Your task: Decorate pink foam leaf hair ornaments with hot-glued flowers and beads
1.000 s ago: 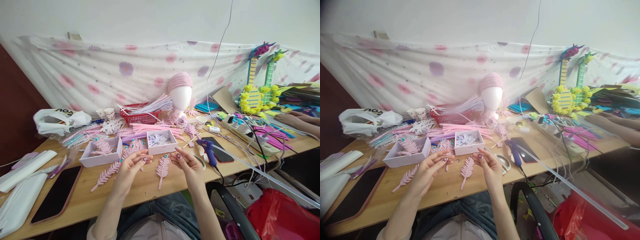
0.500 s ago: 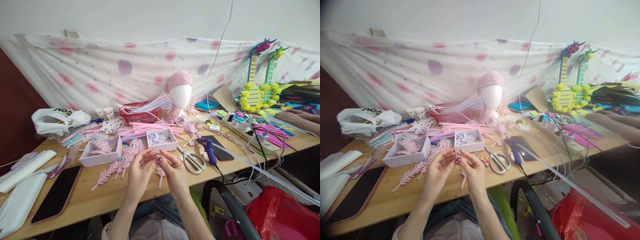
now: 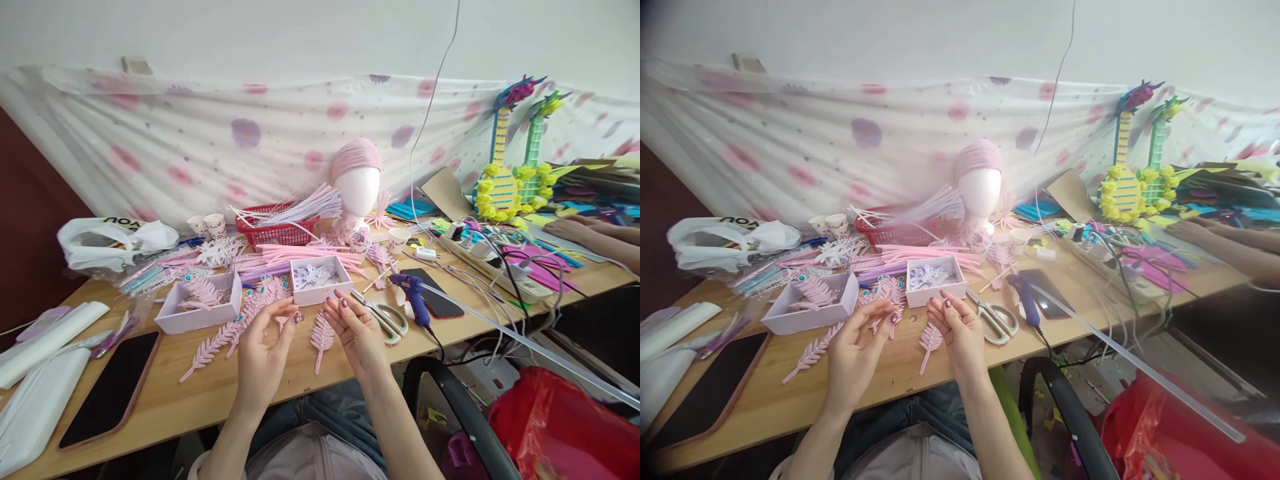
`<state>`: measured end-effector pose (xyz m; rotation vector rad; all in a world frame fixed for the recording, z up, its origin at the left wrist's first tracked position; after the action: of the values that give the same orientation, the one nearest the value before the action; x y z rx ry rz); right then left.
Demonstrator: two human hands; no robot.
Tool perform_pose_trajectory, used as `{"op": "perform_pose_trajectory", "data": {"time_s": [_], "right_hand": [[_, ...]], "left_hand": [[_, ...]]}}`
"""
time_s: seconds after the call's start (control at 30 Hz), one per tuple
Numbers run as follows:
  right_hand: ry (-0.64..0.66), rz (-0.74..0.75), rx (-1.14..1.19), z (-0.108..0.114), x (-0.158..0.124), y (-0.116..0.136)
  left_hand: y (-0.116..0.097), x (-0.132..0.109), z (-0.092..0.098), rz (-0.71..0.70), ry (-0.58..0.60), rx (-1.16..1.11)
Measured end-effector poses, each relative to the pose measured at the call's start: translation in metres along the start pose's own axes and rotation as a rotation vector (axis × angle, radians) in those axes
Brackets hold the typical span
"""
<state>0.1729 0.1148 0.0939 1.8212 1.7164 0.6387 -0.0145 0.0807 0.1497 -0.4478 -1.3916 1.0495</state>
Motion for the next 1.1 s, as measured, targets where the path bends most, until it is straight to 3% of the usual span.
{"op": "perform_pose_trajectory", "data": {"time_s": [0.17, 0.33, 0.53, 0.73, 0.93, 1.1], "right_hand": [[0.02, -0.077, 0.051, -0.009, -0.005, -0.004], [0.074, -0.155, 0.118, -0.015, -0.008, -0.007], [0.123, -0.162, 0.081, -0.012, -0.008, -0.002], [0.145, -0.275, 0.148, -0.011, -0.012, 0.008], [0.155, -0.322, 0.262, -0.007, -0.017, 0.021], [0.165, -0.309, 0.219, -0.004, -0.017, 0.026]], "left_hand": [[-0.023, 0.006, -0.024, -0.204, 0.112, 0.097], [-0.021, 0.009, -0.047, -0.276, 0.163, 0.16], [-0.014, 0.013, -0.06, -0.314, 0.227, 0.201], [-0.026, 0.017, -0.066, -0.39, 0.293, 0.156], [-0.032, 0.013, -0.078, -0.33, 0.373, 0.031], [-0.024, 0.014, -0.075, -0.147, 0.339, -0.121]]}}
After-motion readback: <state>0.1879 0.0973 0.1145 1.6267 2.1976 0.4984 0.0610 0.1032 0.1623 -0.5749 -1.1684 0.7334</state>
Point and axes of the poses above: each hand's wrist, its own x-axis towards the middle knuckle, its own z-axis out of the back of the hand, y = z × x, the point moved 7 cm from there along x, towards the middle knuckle
